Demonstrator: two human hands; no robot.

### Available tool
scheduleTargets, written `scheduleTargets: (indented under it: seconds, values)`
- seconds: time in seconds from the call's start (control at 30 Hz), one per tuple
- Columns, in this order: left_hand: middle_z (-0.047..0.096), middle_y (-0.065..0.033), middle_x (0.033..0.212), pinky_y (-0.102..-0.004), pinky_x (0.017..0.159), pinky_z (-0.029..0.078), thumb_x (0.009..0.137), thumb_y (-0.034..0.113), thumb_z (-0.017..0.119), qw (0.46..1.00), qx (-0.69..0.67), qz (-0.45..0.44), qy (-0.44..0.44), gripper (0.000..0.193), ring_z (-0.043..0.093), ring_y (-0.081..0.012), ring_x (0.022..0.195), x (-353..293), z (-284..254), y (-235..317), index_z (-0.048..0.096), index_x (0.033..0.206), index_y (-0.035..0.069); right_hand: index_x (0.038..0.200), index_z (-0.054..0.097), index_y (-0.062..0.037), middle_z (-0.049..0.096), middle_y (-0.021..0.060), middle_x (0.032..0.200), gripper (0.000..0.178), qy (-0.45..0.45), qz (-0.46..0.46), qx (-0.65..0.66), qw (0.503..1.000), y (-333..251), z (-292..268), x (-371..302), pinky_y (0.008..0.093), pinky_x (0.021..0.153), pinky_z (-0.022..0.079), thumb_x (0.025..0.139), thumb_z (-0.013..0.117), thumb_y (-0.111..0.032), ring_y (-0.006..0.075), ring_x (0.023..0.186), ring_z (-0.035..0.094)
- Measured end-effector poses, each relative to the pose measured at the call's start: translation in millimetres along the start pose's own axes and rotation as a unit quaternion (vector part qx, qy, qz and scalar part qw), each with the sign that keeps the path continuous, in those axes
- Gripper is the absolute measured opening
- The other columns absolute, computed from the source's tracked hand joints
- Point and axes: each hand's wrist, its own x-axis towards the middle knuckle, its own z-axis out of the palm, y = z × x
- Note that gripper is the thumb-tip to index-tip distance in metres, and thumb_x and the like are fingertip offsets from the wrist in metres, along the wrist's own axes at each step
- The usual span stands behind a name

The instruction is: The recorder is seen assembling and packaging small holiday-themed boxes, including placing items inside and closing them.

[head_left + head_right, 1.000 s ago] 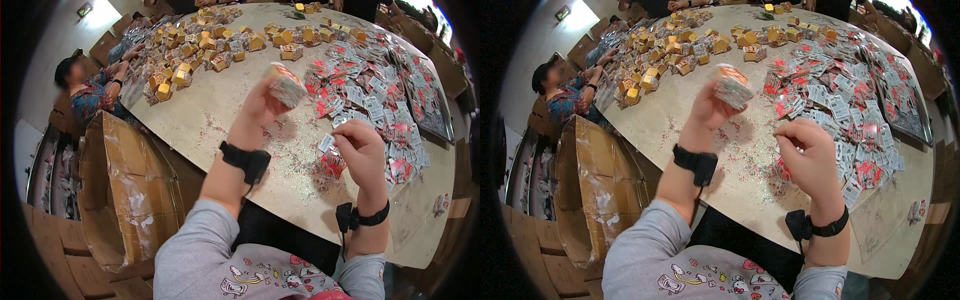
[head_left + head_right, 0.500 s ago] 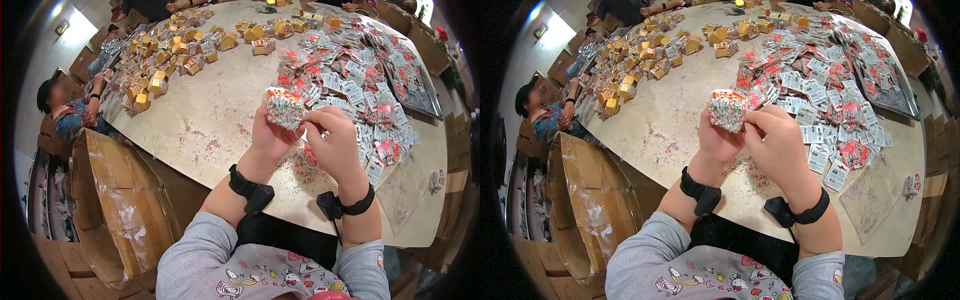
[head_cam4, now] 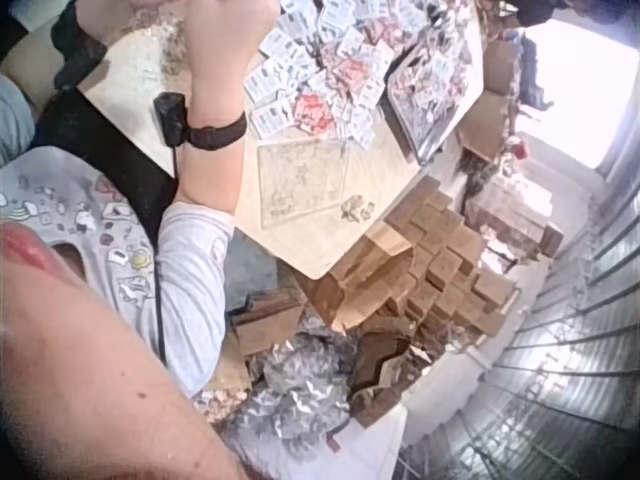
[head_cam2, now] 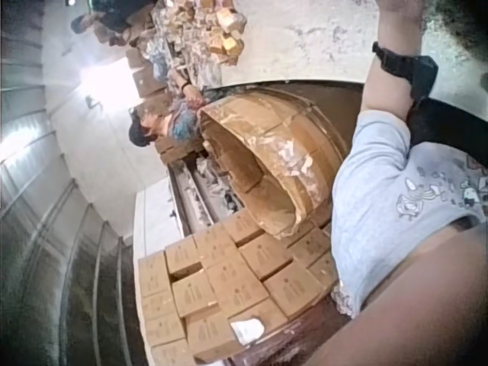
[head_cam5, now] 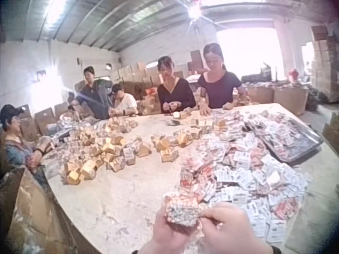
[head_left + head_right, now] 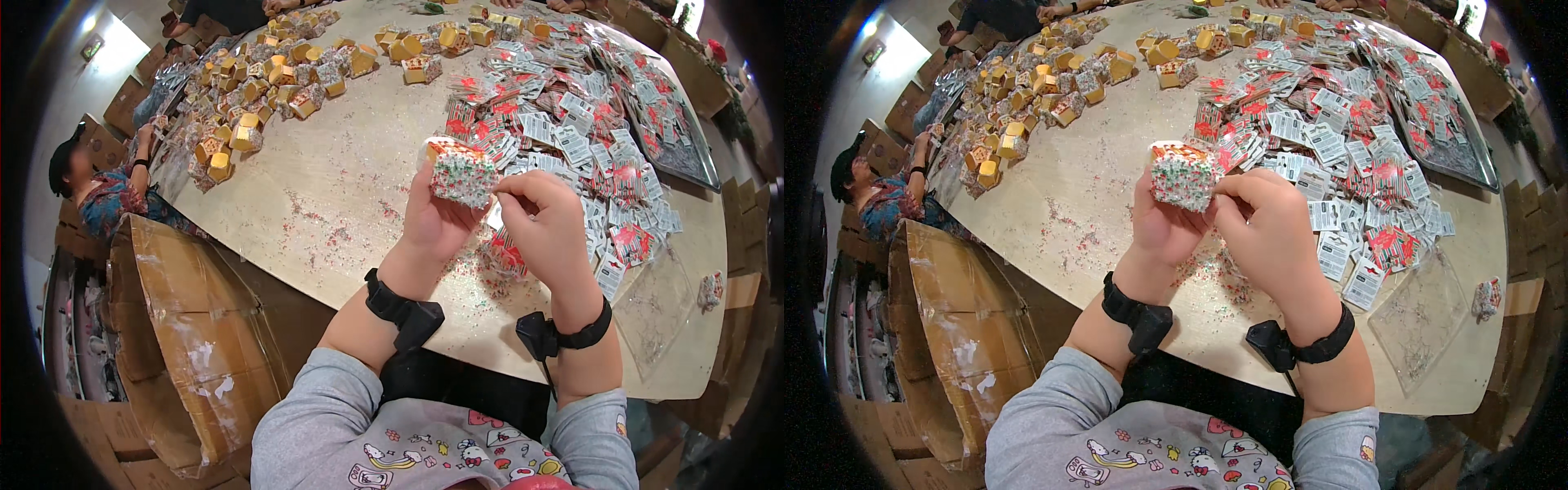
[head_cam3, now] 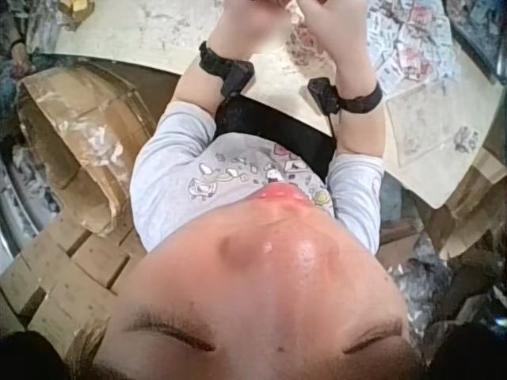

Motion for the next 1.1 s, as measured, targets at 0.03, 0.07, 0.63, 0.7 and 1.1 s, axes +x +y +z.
scheduleTargets:
  seconds: [0.03,0.07,0.63,0.7,1.1]
  values:
    - [0.061,-0.0079,0.107,-0.0344,0.076,0.053,0.087,0.052,0.041,1.000,0.010,0.015,0.016,0.050,0.061,-0.0223,0.092,-0.6,2.6,-0.8,0.053,0.115,0.012,0.082,0.064,0.0032,0.058,0.0122,0.072,0.011,0.000,0.003,-0.001,1.000,2.0,0.8,-0.4,0.0292,0.057,0.045,0.073,0.060,-0.001,0.0204,0.061,0.056]
    - [0.061,-0.0076,0.107,-0.0345,0.075,0.054,0.087,0.052,0.041,1.000,0.015,0.014,0.018,0.050,0.061,-0.0224,0.092,-1.1,2.0,-0.4,0.053,0.115,0.012,0.082,0.064,0.0032,0.058,0.0122,0.071,0.011,0.003,0.007,0.008,1.000,4.0,1.9,-0.8,0.0292,0.056,0.045,0.073,0.060,-0.001,0.0201,0.061,0.055]
    - [0.061,-0.0112,0.106,-0.0355,0.076,0.053,0.087,0.054,0.044,1.000,-0.015,-0.005,-0.023,0.052,0.060,-0.0268,0.097,1.5,-7.2,7.5,0.051,0.116,0.011,0.083,0.065,0.0031,0.057,0.0081,0.071,0.010,0.012,0.040,0.071,0.997,7.4,3.7,0.9,0.0249,0.053,0.041,0.075,0.060,-0.001,0.0129,0.058,0.052]
    - [0.061,-0.0111,0.107,-0.0355,0.076,0.053,0.087,0.054,0.045,1.000,-0.017,-0.002,-0.016,0.052,0.060,-0.0267,0.097,1.4,-7.7,7.1,0.050,0.116,0.011,0.083,0.065,0.0030,0.057,0.0080,0.071,0.010,0.017,0.043,0.079,0.996,8.6,3.9,0.7,0.0249,0.053,0.041,0.075,0.060,-0.001,0.0128,0.058,0.052]
    - [0.060,-0.0079,0.107,-0.0376,0.075,0.054,0.087,0.054,0.043,0.998,0.058,0.036,0.003,0.052,0.060,-0.0252,0.095,0.9,-5.8,8.5,0.050,0.118,0.013,0.083,0.065,0.0016,0.056,0.0080,0.069,0.011,0.020,0.037,0.072,0.997,7.9,4.5,0.0,0.0255,0.052,0.040,0.075,0.059,-0.001,0.0134,0.057,0.051]
